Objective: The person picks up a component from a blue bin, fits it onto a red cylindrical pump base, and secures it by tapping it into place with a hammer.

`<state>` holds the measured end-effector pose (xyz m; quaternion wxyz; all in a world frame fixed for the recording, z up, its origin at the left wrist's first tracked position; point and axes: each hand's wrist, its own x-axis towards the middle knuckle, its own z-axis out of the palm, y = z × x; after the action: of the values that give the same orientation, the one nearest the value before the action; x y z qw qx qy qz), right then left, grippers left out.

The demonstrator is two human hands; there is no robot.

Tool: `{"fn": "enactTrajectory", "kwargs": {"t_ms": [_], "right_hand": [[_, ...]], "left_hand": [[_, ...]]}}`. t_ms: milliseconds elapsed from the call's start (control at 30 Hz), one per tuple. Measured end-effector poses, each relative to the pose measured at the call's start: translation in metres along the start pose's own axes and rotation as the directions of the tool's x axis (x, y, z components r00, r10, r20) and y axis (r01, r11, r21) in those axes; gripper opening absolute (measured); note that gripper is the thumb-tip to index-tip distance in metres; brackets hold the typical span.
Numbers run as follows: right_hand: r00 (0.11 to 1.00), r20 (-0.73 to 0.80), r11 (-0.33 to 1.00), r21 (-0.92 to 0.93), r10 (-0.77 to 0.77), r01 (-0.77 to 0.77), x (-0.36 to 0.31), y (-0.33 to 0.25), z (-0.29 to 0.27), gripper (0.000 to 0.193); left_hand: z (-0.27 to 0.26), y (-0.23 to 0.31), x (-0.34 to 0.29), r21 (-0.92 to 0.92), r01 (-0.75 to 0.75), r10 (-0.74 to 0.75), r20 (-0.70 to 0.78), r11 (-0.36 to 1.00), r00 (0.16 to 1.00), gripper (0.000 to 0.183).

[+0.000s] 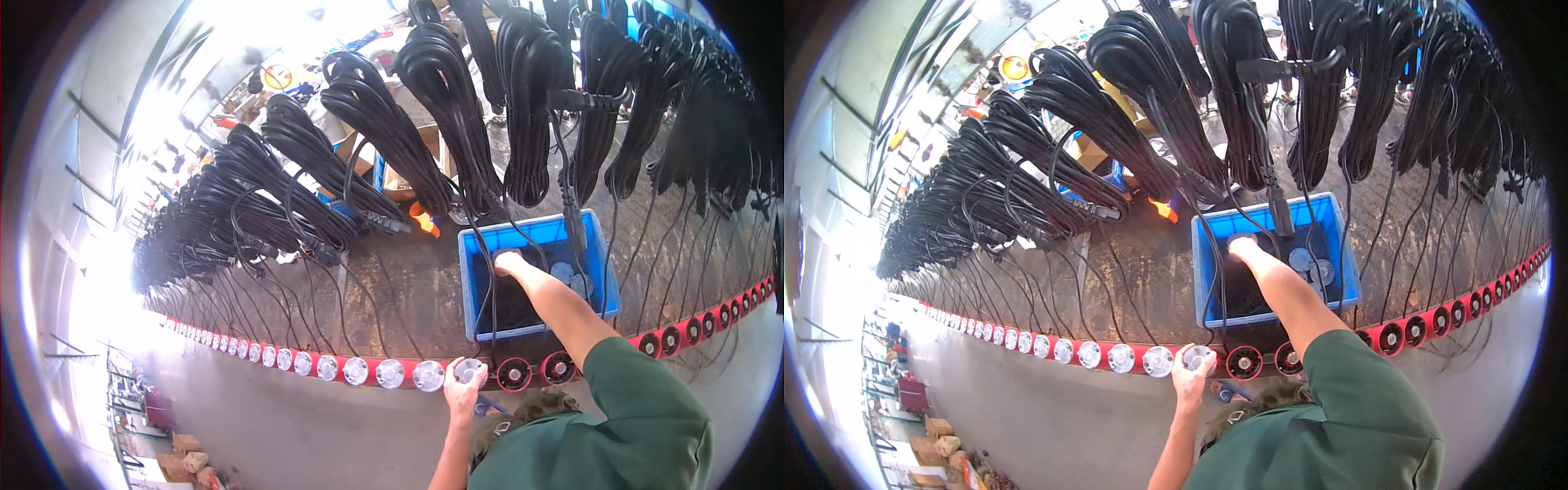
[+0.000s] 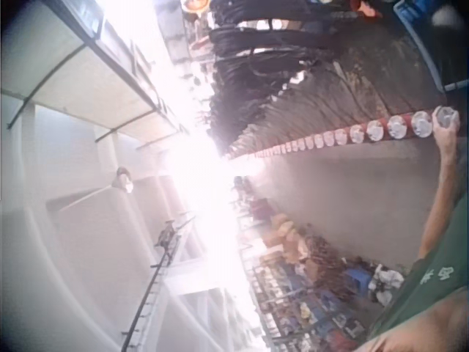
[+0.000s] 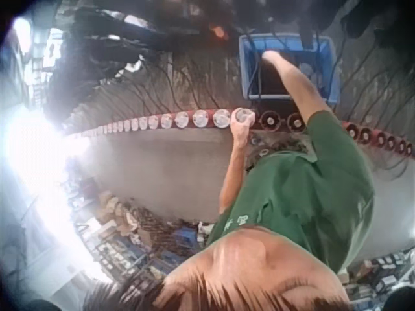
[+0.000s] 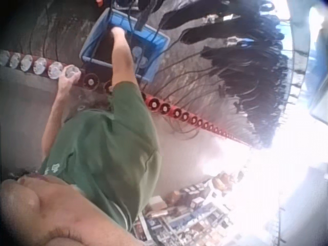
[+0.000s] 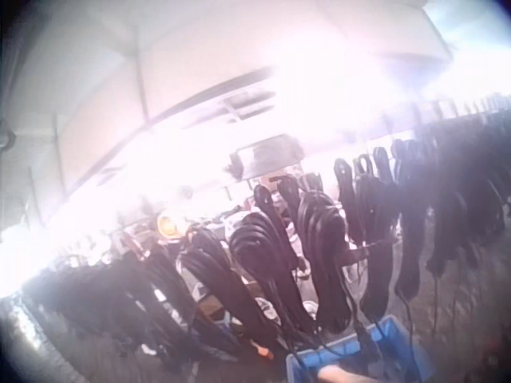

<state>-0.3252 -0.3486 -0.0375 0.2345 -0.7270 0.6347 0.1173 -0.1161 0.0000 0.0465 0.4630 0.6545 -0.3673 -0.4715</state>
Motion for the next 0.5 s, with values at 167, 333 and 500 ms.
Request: {"fn": "enactTrajectory", "kwargs": {"t_ms": [167, 333, 500], "right_hand": [[0.884, -0.456, 0.982, 0.093, -0.106, 0.166, -0.050, 0.018, -0.024, 0.026], [0.746, -0.659, 0.754, 0.538, 0.096, 0.378, -0.207, 0.029, -0.058, 0.026], [0.927, -0.376, 0.170, 0.912, -0.015, 0.373, -0.356, 0.007, -0.064, 0.026]], "left_hand": [[-0.002, 0.038, -0.016, 0.223, -0.127, 0.141, -0.045, 0.966, 0.989, 0.065], [0.031, 0.100, -0.025, 0.209, -0.419, 0.435, -0.032, 0.883, 0.900, 0.056], [0.086, 0.108, -0.011, 0.266, -0.343, 0.258, 0.308, 0.901, 0.916, 0.046]]}}
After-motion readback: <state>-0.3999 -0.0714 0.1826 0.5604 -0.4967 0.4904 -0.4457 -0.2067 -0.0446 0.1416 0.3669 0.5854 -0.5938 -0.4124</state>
